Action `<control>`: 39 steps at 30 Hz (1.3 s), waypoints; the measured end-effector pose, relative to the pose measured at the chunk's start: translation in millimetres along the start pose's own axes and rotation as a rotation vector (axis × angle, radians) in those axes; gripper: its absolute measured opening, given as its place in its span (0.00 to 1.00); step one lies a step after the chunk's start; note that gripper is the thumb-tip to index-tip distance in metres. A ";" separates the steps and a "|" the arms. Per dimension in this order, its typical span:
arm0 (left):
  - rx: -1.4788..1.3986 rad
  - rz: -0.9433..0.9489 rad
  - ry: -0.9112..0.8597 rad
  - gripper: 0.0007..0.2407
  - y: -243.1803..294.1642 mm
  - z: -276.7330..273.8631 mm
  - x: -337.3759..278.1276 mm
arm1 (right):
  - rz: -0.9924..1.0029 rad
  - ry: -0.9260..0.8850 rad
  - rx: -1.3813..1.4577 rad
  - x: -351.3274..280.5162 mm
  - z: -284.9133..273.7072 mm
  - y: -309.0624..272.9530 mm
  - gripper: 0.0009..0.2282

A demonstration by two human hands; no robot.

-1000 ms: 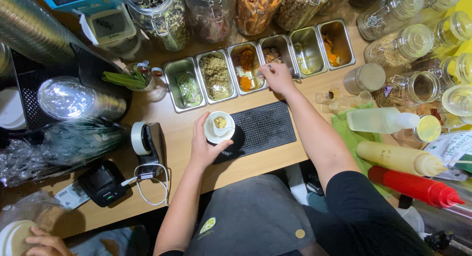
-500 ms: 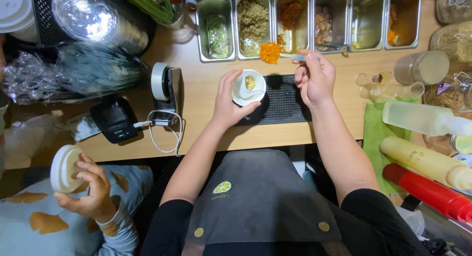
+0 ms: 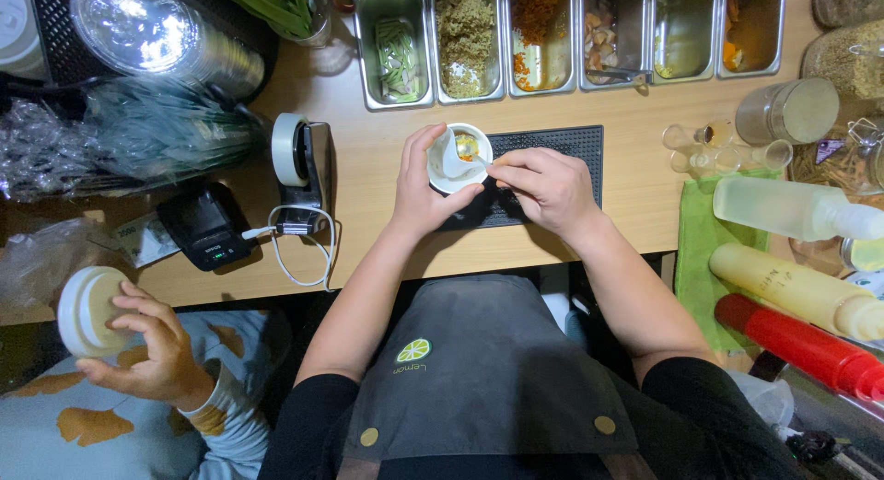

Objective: The person adds multiple powdered ingredients and small items to a cup using a spoon and tongs, trims a component with scissors, and pours liquid from several bottles into the cup.

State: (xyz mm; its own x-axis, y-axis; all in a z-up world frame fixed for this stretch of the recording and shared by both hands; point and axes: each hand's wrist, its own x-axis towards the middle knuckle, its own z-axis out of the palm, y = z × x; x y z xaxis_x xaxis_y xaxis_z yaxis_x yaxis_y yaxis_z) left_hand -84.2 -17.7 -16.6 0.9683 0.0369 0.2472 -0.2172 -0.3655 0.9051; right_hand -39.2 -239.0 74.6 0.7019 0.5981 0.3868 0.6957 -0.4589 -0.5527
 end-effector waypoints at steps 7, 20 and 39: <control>0.023 0.014 0.004 0.39 -1.2 -0.1 0.2 | 0.126 0.045 0.267 -4.8 -2.7 11.9 0.07; 0.004 0.003 0.003 0.39 -4.5 1.7 -0.7 | 0.300 0.153 -0.073 -13.1 5.9 131.2 0.07; -0.026 -0.019 -0.020 0.39 -6.0 0.4 1.5 | 0.413 -0.468 -0.451 65.5 13.5 216.8 0.08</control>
State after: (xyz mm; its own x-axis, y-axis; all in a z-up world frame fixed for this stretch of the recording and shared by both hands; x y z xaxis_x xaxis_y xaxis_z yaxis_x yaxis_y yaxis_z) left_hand -81.4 -15.9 -21.8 0.9744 0.0249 0.2235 -0.2019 -0.3406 0.9183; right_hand 155.6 -290.5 -29.9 0.8499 0.4900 -0.1940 0.4571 -0.8686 -0.1912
